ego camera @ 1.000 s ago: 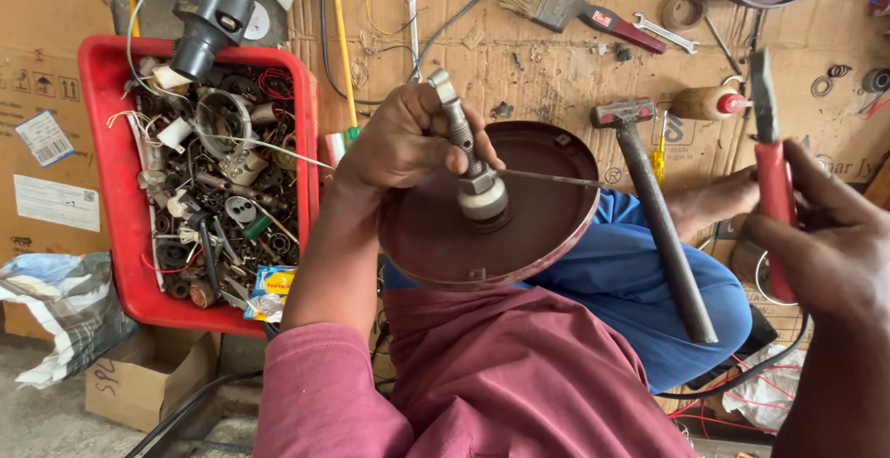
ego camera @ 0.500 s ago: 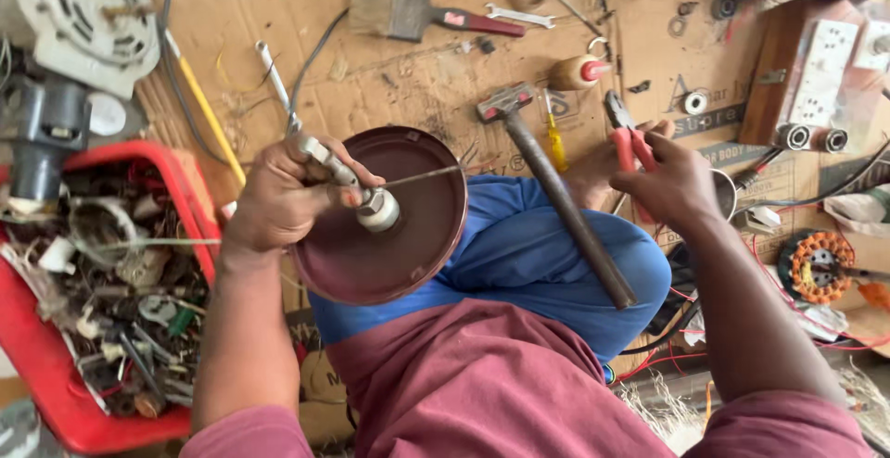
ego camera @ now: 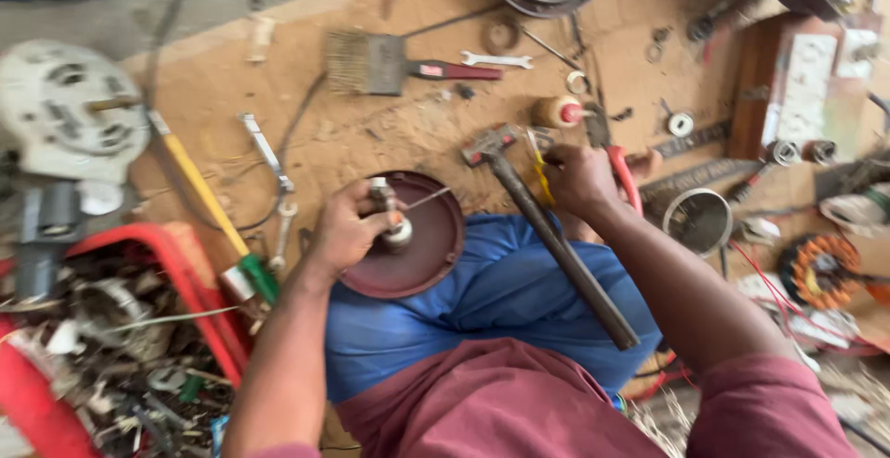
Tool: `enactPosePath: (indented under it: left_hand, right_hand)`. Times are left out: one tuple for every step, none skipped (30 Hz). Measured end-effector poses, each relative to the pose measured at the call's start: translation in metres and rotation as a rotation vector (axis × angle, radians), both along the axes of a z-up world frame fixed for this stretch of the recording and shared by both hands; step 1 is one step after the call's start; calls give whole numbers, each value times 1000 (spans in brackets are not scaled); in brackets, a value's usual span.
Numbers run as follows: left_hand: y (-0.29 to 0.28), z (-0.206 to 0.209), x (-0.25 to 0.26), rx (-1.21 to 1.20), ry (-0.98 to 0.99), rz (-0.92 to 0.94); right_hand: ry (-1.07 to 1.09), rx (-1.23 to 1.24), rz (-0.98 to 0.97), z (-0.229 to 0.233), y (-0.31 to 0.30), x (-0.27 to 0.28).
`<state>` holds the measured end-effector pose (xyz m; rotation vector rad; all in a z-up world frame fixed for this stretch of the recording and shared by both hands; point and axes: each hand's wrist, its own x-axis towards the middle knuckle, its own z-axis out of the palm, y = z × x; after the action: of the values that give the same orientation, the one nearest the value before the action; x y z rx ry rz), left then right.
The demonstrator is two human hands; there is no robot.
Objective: The person disassembles and reassembles components of a ceiling fan motor and housing by hand and using tools such as a hammer, pliers, and screwdrivers while sitting on a floor. They tap a metal shaft into a bearing, manipulate wires, and fit the motor winding into the circular housing.
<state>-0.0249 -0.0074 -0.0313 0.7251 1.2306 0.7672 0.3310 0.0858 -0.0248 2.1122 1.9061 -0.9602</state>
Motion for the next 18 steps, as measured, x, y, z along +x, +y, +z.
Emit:
enactPosePath:
  left_hand:
    - [2,-2,4,-31,-30,30]
    - [0,0,1,-68,-48,69]
    - [-2,2,0,-104,-65,107]
    - [-1,5,-2,-108,-19,80]
    - [-3,9,-3,-111,27,52]
    - [0,8,2,-105,58,10]
    - [1,8,2,-64,96,13]
    - [-1,8,3,-30,118,7]
    - [-4,7,6,5,138,1]
    - [-5,7,7,-7,139,1]
    - [-7,7,7,-18,140,2]
    - [-10,8,5,-37,151,6]
    - [-11,6,4,-39,135,9]
    - [-13,5,3,-45,123,14]
    - [-14,3,2,-51,110,19]
    - [-14,1,2,-68,69,38]
    - [-14,-1,3,-85,29,58]
    - [-14,-1,2,-100,-6,82]
  right_hand:
    - [2,0,45,-3,3,9]
    - [17,-5,97,-8,8,13]
    - [32,-10,149,-8,8,15]
    - [75,-52,126,-3,11,19]
    - [118,-93,102,8,16,28]
    - [147,-125,66,22,21,40]
    - [220,-113,-93,33,26,49]
    - [276,-101,-263,47,25,67]
    - [332,-82,-433,58,21,84]
    - [278,-22,-491,61,18,93]
    - [223,37,-549,64,10,105]
    - [174,86,-602,61,-1,115]
    - [94,-11,-503,55,-13,127]
    - [16,-112,-402,46,-27,140]
    - [-60,-213,-300,32,-42,149]
    - [-128,-347,-69,10,-54,151]
    - [-195,-479,163,-9,-67,156]
    - [-209,-587,82,-30,-80,157]
